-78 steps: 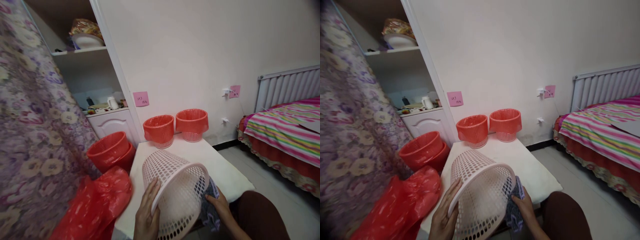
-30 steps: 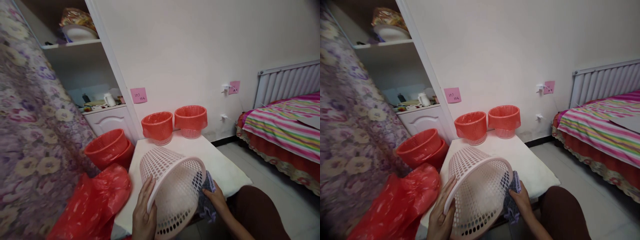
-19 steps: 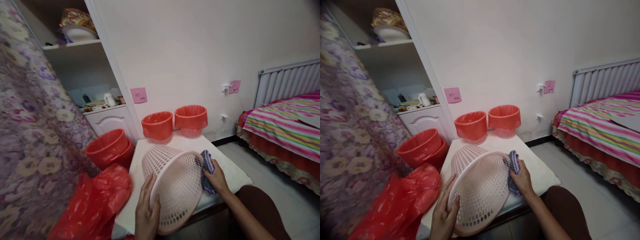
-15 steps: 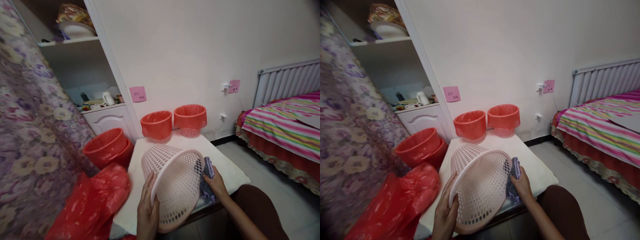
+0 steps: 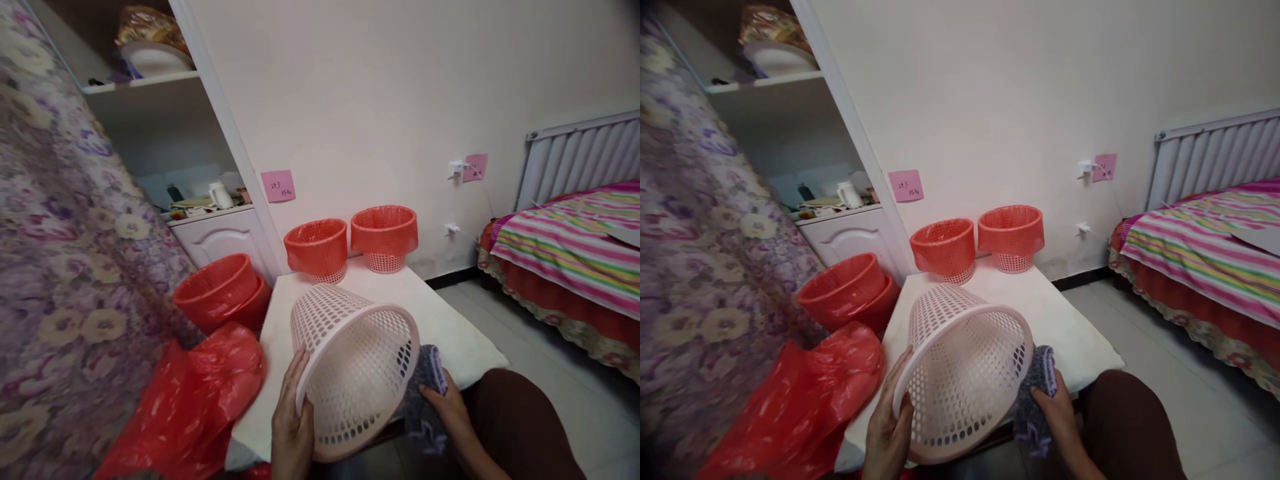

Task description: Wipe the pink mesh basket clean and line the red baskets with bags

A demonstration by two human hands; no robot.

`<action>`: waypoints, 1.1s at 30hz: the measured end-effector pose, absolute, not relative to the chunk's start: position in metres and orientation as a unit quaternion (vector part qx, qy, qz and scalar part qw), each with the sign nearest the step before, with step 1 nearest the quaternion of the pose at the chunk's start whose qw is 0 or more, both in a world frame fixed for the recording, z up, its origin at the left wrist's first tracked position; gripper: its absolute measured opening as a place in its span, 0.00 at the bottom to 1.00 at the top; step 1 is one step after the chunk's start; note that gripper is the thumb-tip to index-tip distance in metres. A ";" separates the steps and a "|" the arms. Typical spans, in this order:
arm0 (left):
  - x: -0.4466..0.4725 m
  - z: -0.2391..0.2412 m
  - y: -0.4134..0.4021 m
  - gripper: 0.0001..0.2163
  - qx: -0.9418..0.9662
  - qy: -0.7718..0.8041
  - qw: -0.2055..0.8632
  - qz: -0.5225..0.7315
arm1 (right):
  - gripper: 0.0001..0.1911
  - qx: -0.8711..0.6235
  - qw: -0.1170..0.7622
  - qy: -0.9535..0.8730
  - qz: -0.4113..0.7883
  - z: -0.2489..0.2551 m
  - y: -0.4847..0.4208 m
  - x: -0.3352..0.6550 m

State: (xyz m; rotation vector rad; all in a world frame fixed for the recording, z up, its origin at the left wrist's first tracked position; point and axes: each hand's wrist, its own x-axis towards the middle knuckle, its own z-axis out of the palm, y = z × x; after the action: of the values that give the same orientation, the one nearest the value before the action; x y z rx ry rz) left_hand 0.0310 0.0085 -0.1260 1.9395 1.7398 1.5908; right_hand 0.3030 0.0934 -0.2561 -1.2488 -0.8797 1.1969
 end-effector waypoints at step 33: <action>0.072 -0.091 0.038 0.31 0.678 0.555 0.096 0.472 | 0.37 -0.458 0.182 -0.863 0.110 -0.185 0.175 0.262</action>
State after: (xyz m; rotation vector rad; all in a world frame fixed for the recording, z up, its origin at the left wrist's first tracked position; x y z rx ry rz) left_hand 0.0719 0.0382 -0.0915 2.0096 1.6451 1.3998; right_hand 0.2621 0.1747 -0.1849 -1.2928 -2.4360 0.3106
